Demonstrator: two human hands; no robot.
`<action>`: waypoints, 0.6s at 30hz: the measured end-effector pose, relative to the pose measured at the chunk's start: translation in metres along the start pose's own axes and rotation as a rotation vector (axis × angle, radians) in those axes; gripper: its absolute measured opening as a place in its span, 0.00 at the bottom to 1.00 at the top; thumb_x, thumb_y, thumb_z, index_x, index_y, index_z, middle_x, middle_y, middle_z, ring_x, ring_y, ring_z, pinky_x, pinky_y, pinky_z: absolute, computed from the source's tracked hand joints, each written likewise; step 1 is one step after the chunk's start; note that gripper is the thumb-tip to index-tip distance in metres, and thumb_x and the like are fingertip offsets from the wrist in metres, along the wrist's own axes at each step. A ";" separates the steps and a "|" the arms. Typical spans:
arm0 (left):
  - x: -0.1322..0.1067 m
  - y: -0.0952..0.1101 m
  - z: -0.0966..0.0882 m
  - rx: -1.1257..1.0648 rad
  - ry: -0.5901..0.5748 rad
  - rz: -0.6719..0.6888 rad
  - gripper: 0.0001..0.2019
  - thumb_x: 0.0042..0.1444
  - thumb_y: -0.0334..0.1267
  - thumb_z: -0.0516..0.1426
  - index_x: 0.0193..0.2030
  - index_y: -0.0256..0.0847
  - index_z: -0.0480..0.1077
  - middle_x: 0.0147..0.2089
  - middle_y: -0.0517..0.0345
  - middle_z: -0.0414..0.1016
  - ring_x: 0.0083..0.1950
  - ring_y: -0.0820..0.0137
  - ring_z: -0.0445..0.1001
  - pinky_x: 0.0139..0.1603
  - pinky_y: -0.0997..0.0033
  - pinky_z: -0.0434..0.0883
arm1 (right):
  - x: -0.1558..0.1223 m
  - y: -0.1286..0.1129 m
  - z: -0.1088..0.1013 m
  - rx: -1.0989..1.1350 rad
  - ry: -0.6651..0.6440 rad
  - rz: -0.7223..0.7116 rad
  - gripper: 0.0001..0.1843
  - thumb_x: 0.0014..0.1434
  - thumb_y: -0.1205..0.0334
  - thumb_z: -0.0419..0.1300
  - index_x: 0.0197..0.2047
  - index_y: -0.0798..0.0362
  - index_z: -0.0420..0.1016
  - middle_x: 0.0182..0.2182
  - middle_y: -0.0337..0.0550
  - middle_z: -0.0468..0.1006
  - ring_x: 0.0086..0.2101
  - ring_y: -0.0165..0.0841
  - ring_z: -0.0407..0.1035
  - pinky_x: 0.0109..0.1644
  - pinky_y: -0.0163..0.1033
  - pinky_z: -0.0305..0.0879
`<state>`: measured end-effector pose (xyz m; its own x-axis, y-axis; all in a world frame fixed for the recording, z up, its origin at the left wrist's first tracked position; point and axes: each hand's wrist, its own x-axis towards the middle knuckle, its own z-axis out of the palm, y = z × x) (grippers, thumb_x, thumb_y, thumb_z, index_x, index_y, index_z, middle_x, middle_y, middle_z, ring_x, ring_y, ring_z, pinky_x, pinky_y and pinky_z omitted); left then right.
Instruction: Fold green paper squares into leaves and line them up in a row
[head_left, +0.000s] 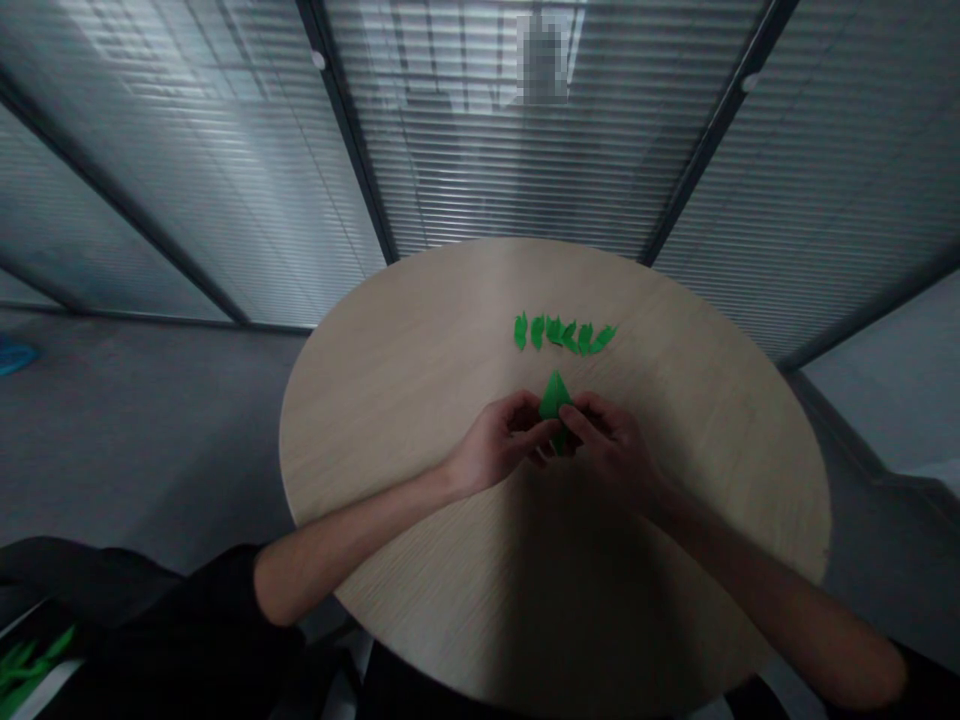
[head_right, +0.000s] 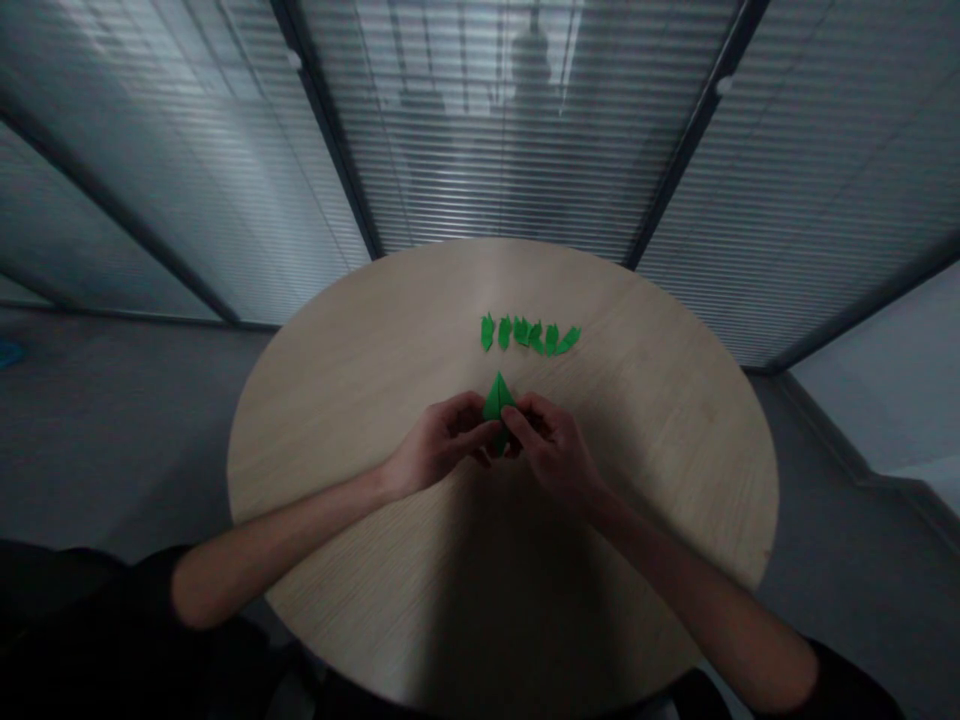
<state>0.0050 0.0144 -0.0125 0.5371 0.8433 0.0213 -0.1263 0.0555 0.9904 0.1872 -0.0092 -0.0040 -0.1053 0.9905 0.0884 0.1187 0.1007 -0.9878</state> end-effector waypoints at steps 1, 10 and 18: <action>0.000 -0.001 0.000 -0.004 -0.008 -0.007 0.22 0.60 0.54 0.67 0.42 0.36 0.70 0.36 0.53 0.81 0.33 0.71 0.79 0.32 0.72 0.77 | 0.000 0.000 0.000 -0.009 0.008 -0.005 0.20 0.63 0.42 0.64 0.31 0.50 0.72 0.23 0.38 0.75 0.25 0.31 0.71 0.30 0.37 0.69; 0.000 -0.003 0.000 -0.015 -0.090 -0.036 0.19 0.60 0.50 0.68 0.41 0.33 0.76 0.35 0.54 0.79 0.32 0.72 0.77 0.32 0.73 0.75 | 0.002 0.000 -0.002 0.031 0.032 0.027 0.18 0.61 0.44 0.65 0.31 0.50 0.72 0.25 0.36 0.73 0.26 0.31 0.71 0.30 0.36 0.70; -0.001 -0.004 -0.001 -0.027 -0.115 -0.063 0.20 0.60 0.51 0.68 0.42 0.33 0.76 0.36 0.54 0.77 0.32 0.73 0.77 0.32 0.73 0.75 | 0.000 -0.008 -0.003 0.037 -0.017 0.047 0.15 0.57 0.47 0.68 0.34 0.51 0.78 0.31 0.41 0.80 0.30 0.34 0.74 0.33 0.39 0.73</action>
<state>0.0044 0.0142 -0.0163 0.6364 0.7710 -0.0241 -0.1110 0.1224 0.9863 0.1889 -0.0097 0.0040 -0.1169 0.9923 0.0400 0.0872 0.0503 -0.9949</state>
